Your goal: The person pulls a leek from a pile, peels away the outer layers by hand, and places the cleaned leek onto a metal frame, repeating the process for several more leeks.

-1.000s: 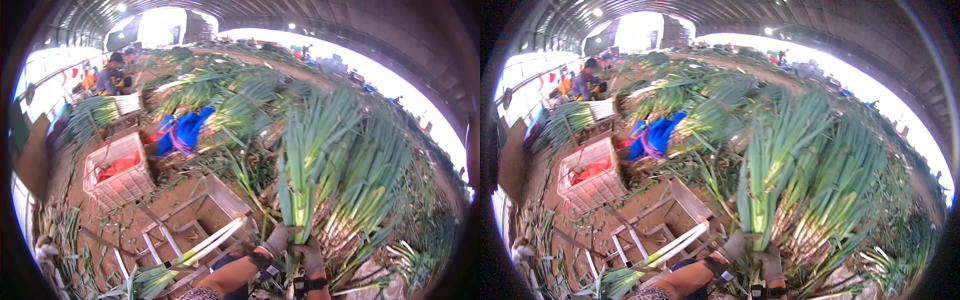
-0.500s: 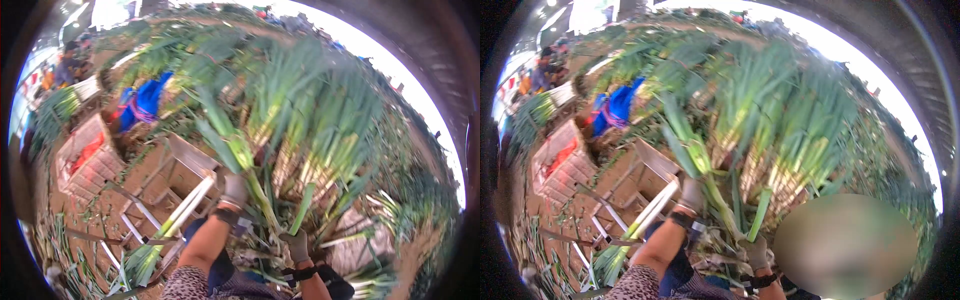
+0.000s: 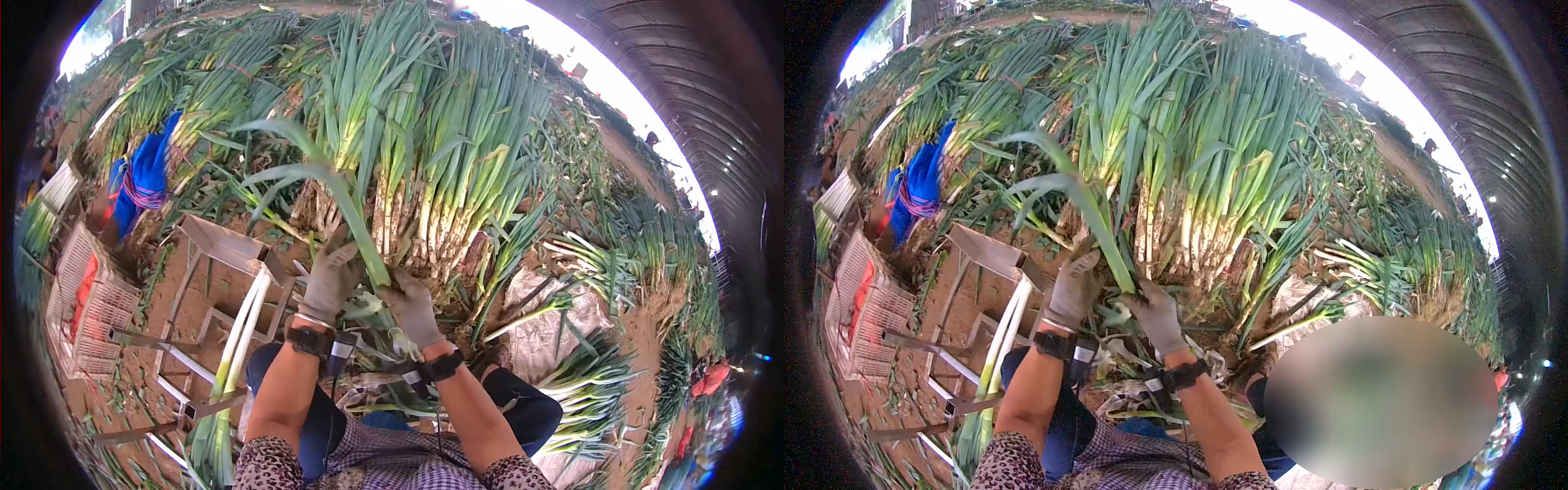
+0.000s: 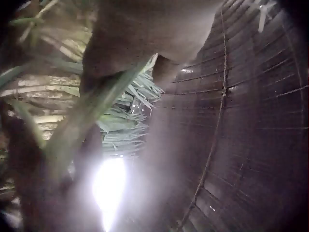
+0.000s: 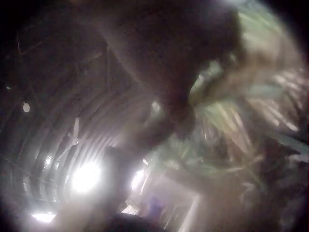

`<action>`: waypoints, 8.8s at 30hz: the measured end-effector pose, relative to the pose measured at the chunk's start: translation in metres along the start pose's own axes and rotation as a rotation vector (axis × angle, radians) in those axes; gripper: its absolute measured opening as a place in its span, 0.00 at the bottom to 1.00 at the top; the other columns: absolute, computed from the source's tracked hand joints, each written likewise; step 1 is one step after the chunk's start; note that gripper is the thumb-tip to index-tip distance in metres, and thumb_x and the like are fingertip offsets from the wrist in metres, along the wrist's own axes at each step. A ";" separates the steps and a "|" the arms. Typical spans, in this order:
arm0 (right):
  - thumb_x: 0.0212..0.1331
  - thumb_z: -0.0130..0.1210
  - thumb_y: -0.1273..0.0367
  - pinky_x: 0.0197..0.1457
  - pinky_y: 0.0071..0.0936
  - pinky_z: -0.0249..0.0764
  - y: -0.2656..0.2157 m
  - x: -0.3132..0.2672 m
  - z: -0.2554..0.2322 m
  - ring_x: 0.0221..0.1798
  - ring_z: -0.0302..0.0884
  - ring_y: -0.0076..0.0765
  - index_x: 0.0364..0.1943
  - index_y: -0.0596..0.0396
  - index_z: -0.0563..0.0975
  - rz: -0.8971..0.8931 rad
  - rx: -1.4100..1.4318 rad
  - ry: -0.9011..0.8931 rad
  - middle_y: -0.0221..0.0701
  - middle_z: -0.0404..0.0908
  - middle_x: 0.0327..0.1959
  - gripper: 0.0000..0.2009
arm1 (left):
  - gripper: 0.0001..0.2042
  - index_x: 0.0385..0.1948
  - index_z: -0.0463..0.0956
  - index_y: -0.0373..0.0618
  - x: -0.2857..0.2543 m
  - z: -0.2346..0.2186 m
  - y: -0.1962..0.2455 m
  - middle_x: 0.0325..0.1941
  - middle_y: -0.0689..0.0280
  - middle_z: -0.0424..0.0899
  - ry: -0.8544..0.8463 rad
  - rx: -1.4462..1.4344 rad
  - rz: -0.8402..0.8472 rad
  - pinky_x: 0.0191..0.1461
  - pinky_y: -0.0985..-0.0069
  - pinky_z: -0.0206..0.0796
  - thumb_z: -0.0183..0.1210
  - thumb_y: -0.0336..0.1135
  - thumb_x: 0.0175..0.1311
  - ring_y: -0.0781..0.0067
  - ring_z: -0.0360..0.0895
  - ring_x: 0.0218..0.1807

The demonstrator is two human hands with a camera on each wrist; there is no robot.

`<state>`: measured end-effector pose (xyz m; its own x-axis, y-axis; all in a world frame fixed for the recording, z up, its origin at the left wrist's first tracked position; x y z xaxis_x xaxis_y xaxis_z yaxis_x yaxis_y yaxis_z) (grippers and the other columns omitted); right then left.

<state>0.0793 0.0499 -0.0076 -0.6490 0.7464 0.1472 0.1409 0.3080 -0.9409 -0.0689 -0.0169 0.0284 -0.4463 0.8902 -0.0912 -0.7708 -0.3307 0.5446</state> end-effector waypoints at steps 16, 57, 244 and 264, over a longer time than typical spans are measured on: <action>0.57 0.55 0.76 0.47 0.26 0.73 0.104 -0.019 -0.013 0.44 0.75 0.27 0.47 0.61 0.73 0.176 0.439 0.154 0.32 0.79 0.42 0.13 | 0.15 0.48 0.71 0.38 0.022 -0.017 -0.046 0.39 0.63 0.79 0.183 0.128 -0.012 0.41 0.73 0.73 0.54 0.16 0.58 0.69 0.78 0.37; 0.57 0.56 0.74 0.50 0.25 0.72 0.027 -0.138 -0.085 0.45 0.75 0.26 0.50 0.62 0.73 0.611 0.458 0.016 0.31 0.77 0.44 0.16 | 0.10 0.42 0.72 0.36 0.032 -0.025 -0.005 0.35 0.64 0.78 0.249 0.101 0.110 0.36 0.67 0.77 0.57 0.22 0.59 0.67 0.77 0.33; 0.63 0.50 0.56 0.63 0.36 0.65 0.153 0.031 0.069 0.61 0.69 0.45 0.56 0.46 0.73 0.344 -0.506 -0.689 0.39 0.74 0.56 0.20 | 0.16 0.56 0.69 0.36 -0.220 -0.060 0.228 0.53 0.58 0.77 0.834 1.446 0.750 0.55 0.75 0.65 0.48 0.23 0.66 0.68 0.74 0.53; 0.60 0.54 0.70 0.53 0.35 0.75 0.340 0.256 0.004 0.56 0.73 0.43 0.58 0.54 0.70 0.688 0.072 0.035 0.39 0.66 0.63 0.20 | 0.17 0.57 0.68 0.33 0.025 0.020 -0.056 0.52 0.60 0.78 -0.034 0.990 -0.418 0.53 0.75 0.67 0.48 0.21 0.67 0.72 0.75 0.52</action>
<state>-0.0420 0.3430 -0.2907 -0.4047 0.7773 -0.4817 0.4613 -0.2813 -0.8415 -0.0283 0.0302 0.0125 -0.2077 0.8873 -0.4118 -0.1417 0.3893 0.9102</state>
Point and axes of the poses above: each hand's wrist, its own x-axis towards the middle knuckle, its own z-axis out of the palm, y = z × x, the point moved 2 cm from there along x, towards the middle knuckle
